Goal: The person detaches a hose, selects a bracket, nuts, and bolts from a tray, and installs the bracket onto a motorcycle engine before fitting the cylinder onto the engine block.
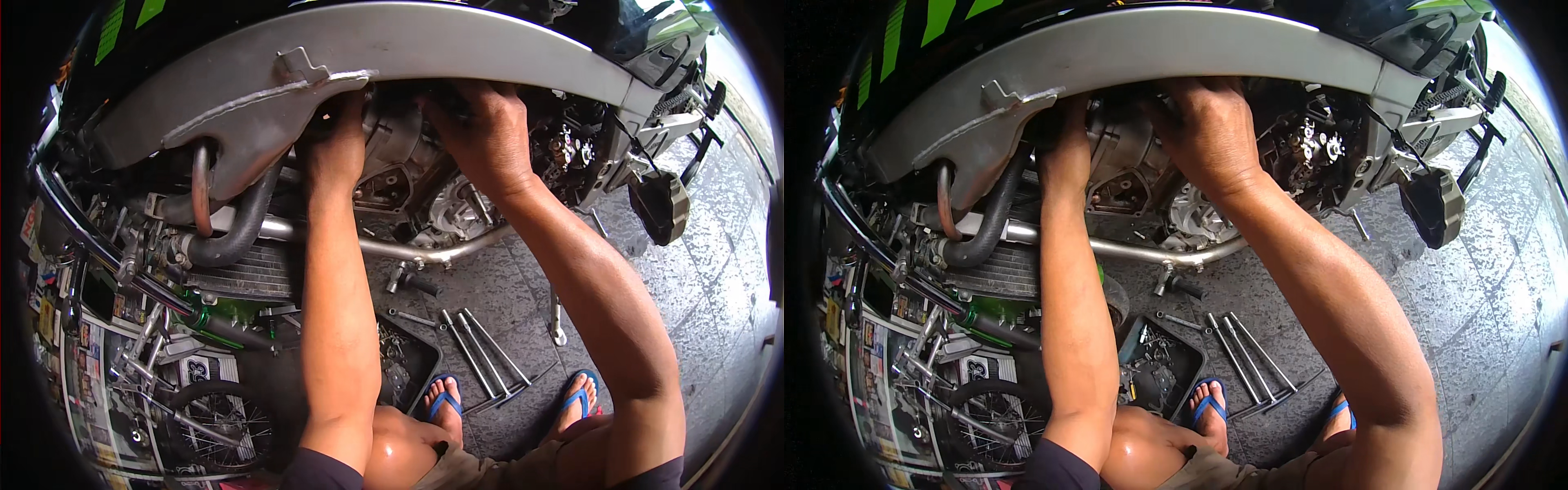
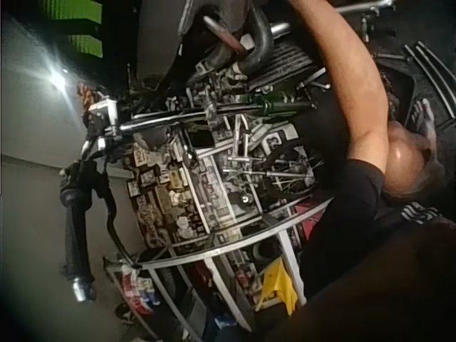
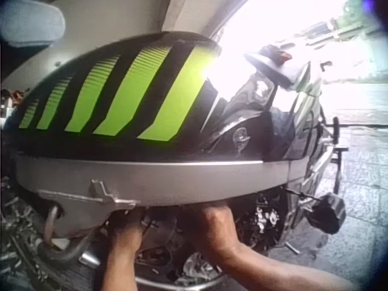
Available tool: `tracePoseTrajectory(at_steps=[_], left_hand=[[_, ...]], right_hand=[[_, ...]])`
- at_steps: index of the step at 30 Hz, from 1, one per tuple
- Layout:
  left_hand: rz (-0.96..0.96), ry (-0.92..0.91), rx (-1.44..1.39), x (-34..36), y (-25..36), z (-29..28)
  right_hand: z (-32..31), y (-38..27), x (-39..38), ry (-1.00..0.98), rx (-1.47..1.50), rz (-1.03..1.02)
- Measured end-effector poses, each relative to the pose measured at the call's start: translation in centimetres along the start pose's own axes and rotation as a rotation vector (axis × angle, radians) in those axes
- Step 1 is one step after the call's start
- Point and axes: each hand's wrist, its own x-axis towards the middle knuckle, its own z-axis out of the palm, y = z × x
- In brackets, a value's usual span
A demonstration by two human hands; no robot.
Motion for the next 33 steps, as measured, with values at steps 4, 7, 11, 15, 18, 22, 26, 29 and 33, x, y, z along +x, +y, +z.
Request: tracePoseTrajectory(at_steps=[4, 7, 11, 15, 18, 22, 26, 29, 33], left_hand=[[0.044, 0.028, -0.007, -0.2, 0.1, 0.3], [0.051, 0.036, -0.010, -0.2, -0.3, 0.3], [0.011, 0.033, 0.040, -0.2, -0.7, 0.1], [0.021, 0.028, 0.059, 0.1, -1.5, -0.1], [-0.055, 0.016, 0.112, -0.3, -1.1, -0.1], [-0.027, 0.018, 0.067, -0.3, -0.8, -0.1], [-0.017, 0.030, 0.085, -0.3, -1.2, 0.0], [0.014, 0.034, 0.110, -0.2, -1.5, -0.4], [-0.050, 0.060, 0.119, -0.7, -0.5, 0.1]], right_hand=[[-0.4, -0.2, 0.0, -0.033, 0.050, 0.037], [-0.2, 0.1, -0.1, -0.002, 0.014, 0.011], [-0.3, 0.3, 0.1, -0.013, -0.040, -0.023], [-0.2, 0.2, 0.5, 0.003, -0.051, -0.080], [-0.4, 0.1, 0.6, -0.021, -0.066, -0.061], [-0.6, 0.1, 0.7, -0.069, -0.093, -0.056], [-0.7, 0.1, 0.7, -0.041, -0.068, -0.086], [-0.6, -0.1, 0.8, -0.055, -0.054, -0.080], [-0.8, 0.1, 0.9, -0.048, -0.057, -0.093]])
